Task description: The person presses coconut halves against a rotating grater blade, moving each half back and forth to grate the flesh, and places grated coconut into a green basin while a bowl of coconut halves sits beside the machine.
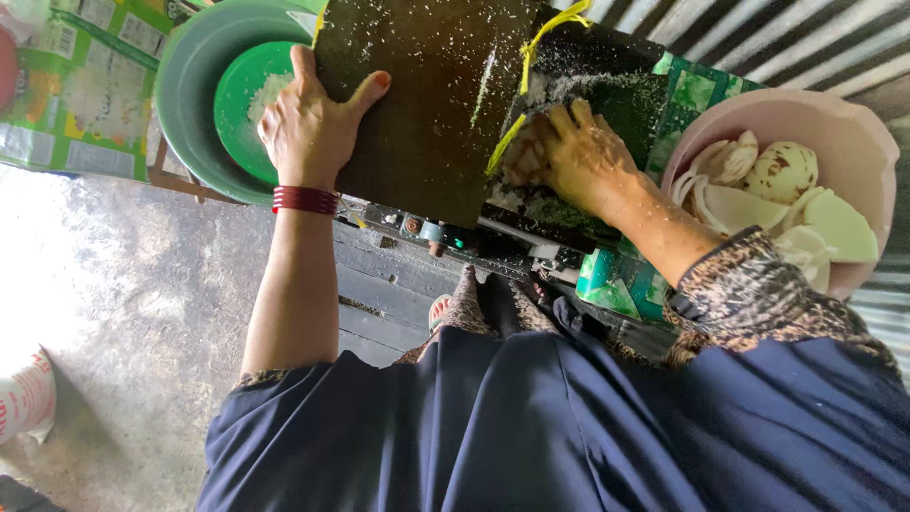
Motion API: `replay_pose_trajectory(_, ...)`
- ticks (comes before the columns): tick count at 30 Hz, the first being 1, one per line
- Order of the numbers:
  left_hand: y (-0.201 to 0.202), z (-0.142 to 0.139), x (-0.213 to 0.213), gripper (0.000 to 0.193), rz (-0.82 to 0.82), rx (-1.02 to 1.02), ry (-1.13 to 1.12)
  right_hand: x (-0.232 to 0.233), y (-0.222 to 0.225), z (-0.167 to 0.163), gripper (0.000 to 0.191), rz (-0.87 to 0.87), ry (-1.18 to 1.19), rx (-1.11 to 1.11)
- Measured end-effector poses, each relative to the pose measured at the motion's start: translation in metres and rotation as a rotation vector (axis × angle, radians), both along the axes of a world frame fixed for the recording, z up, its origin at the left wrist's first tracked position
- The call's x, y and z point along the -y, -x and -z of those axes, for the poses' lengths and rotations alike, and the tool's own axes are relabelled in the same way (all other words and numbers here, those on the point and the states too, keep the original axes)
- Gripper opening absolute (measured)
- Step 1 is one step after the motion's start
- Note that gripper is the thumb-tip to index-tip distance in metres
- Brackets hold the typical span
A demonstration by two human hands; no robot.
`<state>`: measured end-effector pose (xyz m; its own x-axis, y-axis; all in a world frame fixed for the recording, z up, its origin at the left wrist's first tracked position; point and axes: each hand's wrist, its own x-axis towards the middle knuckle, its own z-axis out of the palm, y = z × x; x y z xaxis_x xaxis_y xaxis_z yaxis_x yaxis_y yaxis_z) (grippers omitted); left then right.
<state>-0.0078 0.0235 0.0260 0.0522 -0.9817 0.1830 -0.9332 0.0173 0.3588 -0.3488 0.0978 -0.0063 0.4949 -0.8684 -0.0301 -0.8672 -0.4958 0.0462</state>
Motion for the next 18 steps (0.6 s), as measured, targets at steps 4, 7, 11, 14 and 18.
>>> replay_pose_trajectory(4, 0.000, 0.000, 0.002, 0.091, 0.013, -0.017, 0.005, 0.007, -0.006, 0.006, 0.029, 0.088, -0.141, -0.027)
replay_pose_trajectory(7, 0.000, 0.002, 0.003, 0.091, 0.014, 0.003, 0.018, 0.008, -0.010, 0.013, 0.034, 0.081, -0.118, 0.029)
replay_pose_trajectory(11, 0.001, 0.003, 0.004, 0.091, 0.008, -0.005, -0.006, 0.009, -0.013, 0.019, 0.042, 0.090, -0.062, 0.085)
replay_pose_trajectory(14, 0.001, 0.004, 0.004, 0.092, 0.000, 0.009, -0.005, 0.010, -0.018, 0.018, 0.047, 0.080, -0.037, 0.064)
replay_pose_trajectory(18, 0.000, 0.005, 0.004, 0.093, 0.000, 0.002, 0.019, 0.006, -0.027, 0.015, 0.052, 0.175, -0.067, 0.112)
